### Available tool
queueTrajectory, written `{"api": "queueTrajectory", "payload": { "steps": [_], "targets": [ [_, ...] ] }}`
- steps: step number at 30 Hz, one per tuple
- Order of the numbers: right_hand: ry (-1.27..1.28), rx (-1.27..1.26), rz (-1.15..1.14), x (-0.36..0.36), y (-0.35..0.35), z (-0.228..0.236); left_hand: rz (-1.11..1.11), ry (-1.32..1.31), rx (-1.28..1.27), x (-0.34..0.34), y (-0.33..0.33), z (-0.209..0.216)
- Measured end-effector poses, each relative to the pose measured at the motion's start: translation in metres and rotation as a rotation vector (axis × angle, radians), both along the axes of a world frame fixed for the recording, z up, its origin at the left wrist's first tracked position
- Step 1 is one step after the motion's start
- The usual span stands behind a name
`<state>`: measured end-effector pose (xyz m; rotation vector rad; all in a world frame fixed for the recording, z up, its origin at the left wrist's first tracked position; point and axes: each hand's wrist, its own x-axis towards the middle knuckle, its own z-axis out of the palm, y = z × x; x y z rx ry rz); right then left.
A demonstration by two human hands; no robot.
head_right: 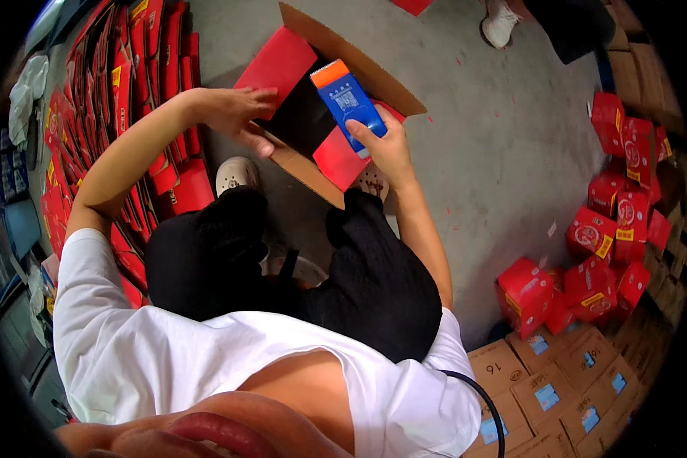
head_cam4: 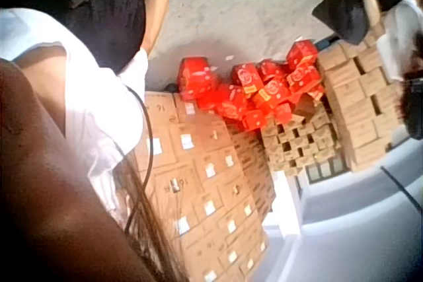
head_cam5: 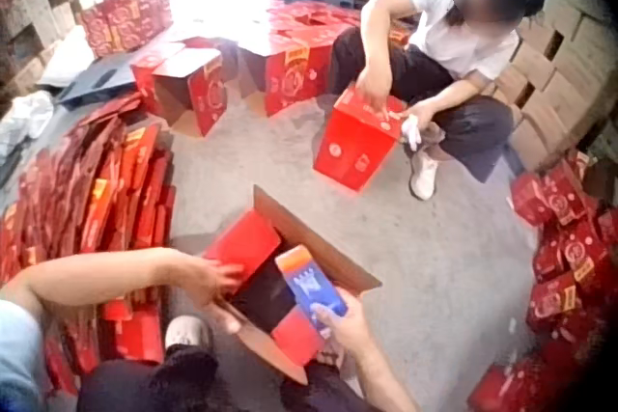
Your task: The person assembles red cardboard boxes by folding the flaps and securing them with a handheld blue and orange tape dispenser. The person works in a warehouse environment surrounded by stacks of flat and assembled boxes, repeatedly picking up a flat box, folding it into shape, and applying tape to seal it.
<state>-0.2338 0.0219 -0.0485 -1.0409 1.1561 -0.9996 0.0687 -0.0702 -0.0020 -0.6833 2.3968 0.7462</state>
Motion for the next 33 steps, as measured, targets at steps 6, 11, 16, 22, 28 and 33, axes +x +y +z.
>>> {"api": "queueTrajectory", "payload": {
  "steps": [6,11,16,22,28,33],
  "targets": [
    [-0.099,-0.009,-0.038,-0.004,-0.014,0.051,0.213,-0.259,0.026,-0.037,-0.043,0.025],
    [-0.148,-0.274,-0.503,-0.033,-0.053,0.091,0.762,0.208,-0.697,-0.03,-0.003,-0.073],
    [-0.199,0.031,-0.426,-0.007,-0.033,0.046,1.121,0.746,-0.232,-0.019,-0.023,-0.087],
    [-0.147,0.07,-0.174,0.034,-0.012,0.034,1.131,0.814,-0.342,-0.005,-0.022,-0.102],
    [0.01,0.069,0.014,0.032,0.002,0.014,1.11,0.766,-0.691,-0.024,0.0,-0.078],
    [0.006,0.055,0.05,0.031,0.0,0.018,1.475,0.721,0.754,-0.022,0.003,-0.022]
  ]
}}
